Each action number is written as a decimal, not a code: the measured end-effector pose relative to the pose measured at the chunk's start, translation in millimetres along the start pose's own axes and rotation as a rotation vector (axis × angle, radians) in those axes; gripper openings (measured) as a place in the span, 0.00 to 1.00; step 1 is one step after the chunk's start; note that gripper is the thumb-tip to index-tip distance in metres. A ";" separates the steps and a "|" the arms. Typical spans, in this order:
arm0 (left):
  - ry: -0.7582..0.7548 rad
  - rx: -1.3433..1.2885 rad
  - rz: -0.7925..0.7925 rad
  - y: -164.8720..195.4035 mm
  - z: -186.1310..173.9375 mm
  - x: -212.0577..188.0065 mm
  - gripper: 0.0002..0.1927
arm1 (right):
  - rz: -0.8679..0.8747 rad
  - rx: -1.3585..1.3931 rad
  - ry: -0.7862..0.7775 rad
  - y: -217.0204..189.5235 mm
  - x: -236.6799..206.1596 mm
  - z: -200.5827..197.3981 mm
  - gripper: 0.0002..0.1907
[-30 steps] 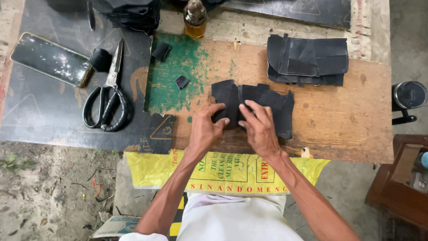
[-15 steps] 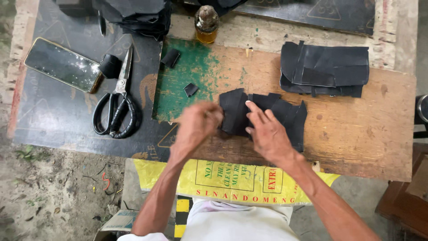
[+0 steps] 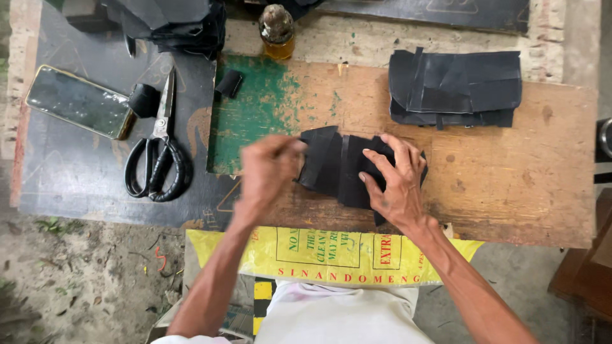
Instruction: The person aligns and folds black leather pieces on a wooden workbench, then stacks them into a pile. The person handles the pieces by hand, repeatedly folding and stacking them.
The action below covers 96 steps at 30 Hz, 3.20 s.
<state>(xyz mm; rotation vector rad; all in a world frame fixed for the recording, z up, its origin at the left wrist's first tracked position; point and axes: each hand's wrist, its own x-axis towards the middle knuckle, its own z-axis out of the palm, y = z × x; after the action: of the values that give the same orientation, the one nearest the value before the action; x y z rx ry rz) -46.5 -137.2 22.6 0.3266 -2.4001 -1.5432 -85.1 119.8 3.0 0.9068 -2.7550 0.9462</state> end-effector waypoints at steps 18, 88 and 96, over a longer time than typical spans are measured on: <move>-0.153 0.386 0.181 8.4 74.2 -11.3 0.12 | -0.052 0.151 0.104 2.1 8.8 21.7 0.13; -0.369 0.418 0.291 -9.7 28.2 -0.5 0.09 | -0.075 0.236 0.037 -18.2 25.9 39.0 0.15; -0.318 0.424 0.321 -1.8 20.2 4.1 0.10 | -0.085 0.253 0.030 -18.4 24.8 38.3 0.14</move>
<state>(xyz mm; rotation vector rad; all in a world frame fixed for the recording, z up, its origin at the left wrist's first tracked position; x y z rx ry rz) -57.2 -122.1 13.4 -0.2384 -2.8423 -1.0014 -91.2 73.2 -11.4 1.0252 -2.5882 1.3016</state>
